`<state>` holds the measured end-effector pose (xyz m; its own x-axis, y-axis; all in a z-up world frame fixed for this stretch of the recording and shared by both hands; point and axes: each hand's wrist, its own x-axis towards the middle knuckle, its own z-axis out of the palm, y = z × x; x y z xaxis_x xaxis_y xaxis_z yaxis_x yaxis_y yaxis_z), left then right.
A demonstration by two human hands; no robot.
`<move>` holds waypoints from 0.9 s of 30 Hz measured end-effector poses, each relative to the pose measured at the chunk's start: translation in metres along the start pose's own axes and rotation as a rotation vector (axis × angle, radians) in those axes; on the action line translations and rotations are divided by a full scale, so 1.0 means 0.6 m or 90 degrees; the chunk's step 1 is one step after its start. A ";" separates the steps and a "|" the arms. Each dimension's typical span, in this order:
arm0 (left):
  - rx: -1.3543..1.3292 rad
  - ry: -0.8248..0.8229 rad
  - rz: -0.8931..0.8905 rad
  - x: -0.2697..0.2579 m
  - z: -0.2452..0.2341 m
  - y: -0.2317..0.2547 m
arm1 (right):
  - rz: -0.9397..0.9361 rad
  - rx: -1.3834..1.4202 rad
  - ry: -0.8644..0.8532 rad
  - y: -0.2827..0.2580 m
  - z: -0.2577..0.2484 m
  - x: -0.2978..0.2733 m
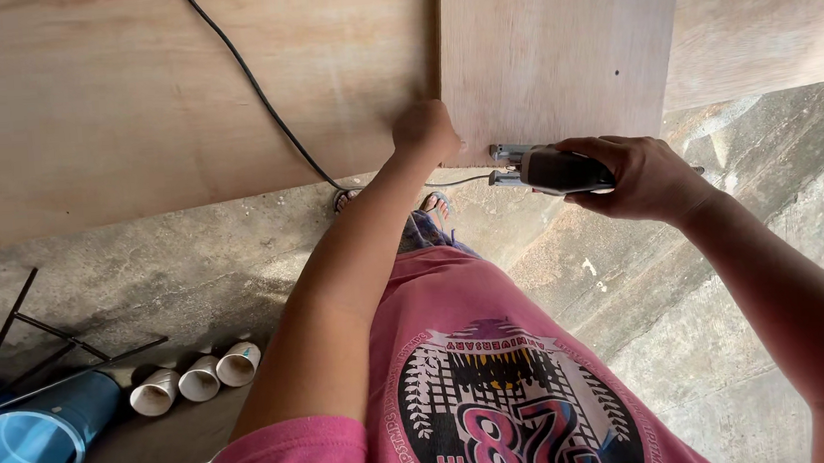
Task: The person uses a jigsaw to cut along the edge of a large sheet of plywood. They guide the tool steadily along the marked line while holding the wood with their other hand.
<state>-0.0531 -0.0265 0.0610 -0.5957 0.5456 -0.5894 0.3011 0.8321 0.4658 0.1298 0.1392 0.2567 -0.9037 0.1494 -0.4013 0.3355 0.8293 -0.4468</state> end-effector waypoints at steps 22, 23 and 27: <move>0.195 0.044 0.143 0.059 0.004 0.007 | -0.111 -0.090 -0.039 0.062 0.018 0.002; 0.208 0.046 0.138 0.058 0.001 0.008 | -0.155 -0.079 -0.026 0.060 0.017 0.003; 0.172 0.125 0.158 0.057 0.006 0.002 | -0.241 -0.056 0.006 0.063 0.018 -0.001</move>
<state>-0.0703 -0.0064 0.0391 -0.6038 0.7249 -0.3316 0.6226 0.6886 0.3718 0.1458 0.1648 0.2313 -0.9616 -0.1719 -0.2139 -0.0461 0.8695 -0.4917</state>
